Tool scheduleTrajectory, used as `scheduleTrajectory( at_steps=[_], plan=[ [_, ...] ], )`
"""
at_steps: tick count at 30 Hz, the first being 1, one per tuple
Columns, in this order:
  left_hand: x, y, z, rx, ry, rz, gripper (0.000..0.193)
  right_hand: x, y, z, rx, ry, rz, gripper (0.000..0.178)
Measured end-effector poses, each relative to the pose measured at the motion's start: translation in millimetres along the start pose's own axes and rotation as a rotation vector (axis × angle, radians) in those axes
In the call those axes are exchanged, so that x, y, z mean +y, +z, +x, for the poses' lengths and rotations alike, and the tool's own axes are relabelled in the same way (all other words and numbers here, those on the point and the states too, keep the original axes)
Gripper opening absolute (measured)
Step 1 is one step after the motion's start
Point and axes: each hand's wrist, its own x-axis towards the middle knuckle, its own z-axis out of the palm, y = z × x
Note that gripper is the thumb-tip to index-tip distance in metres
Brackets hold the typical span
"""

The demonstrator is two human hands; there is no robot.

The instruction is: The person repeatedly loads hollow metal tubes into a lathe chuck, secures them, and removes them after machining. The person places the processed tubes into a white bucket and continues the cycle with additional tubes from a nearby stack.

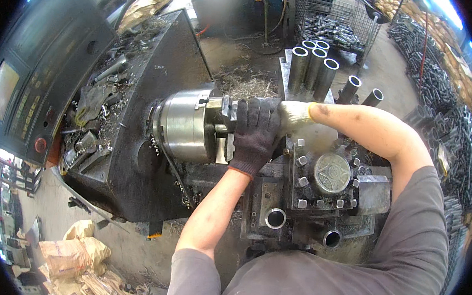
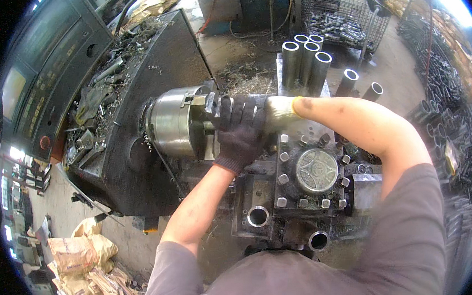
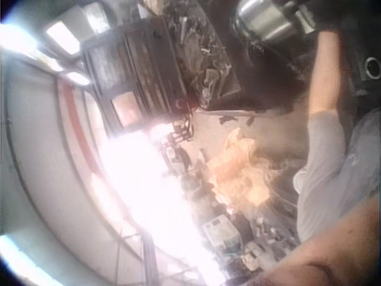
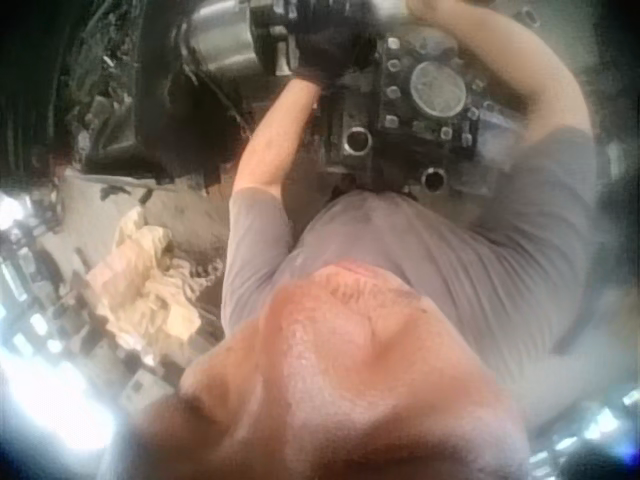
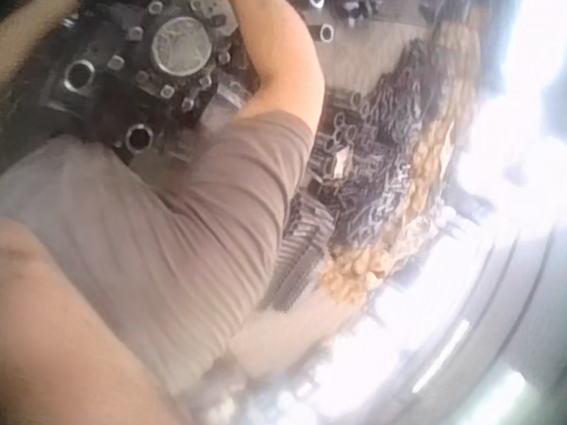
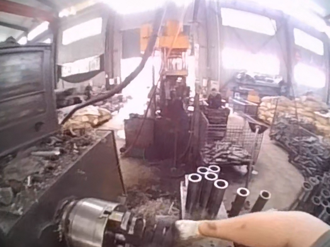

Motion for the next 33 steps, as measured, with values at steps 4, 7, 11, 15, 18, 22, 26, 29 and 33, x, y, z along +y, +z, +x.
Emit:
scheduleTrajectory(
  at_steps=[4,7,11,15,18,22,26,29,33],
  plan=[
    [-7.0,14.2,0.2,0.048,0.058,0.063,0.046,39.4,-12.7,-13.9,-0.297,0.252,-0.042,0.026],
    [-10.0,15.1,-2.2,0.067,0.095,0.249,0.043,57.0,-21.2,-14.2,-0.526,0.509,0.367,0.030],
    [-7.1,15.3,-4.0,0.024,0.020,0.129,0.041,55.4,-13.9,-24.7,-0.536,0.332,-0.098,0.030],
    [-4.4,16.4,-4.6,0.074,0.023,0.078,0.043,50.2,0.1,-63.0,-0.365,0.682,0.289,0.024],
    [-5.0,19.0,-4.4,0.072,0.049,0.104,0.044,51.7,4.1,-78.3,-0.333,0.757,0.545,0.030],
    [-6.3,21.4,-3.0,0.050,0.062,0.231,0.052,39.4,15.4,-77.3,-0.099,0.502,0.291,0.043],
    [-3.4,17.8,2.4,0.015,0.084,0.145,0.056,8.8,24.2,-89.6,0.205,0.206,-0.188,0.050],
    [2.7,11.9,4.6,-0.021,0.044,0.042,0.051,-4.0,18.7,-98.9,0.140,0.363,-0.215,0.045],
    [5.3,8.3,6.2,0.012,0.049,0.046,0.054,5.8,2.6,-85.7,-0.002,0.234,0.082,0.047]
  ],
)
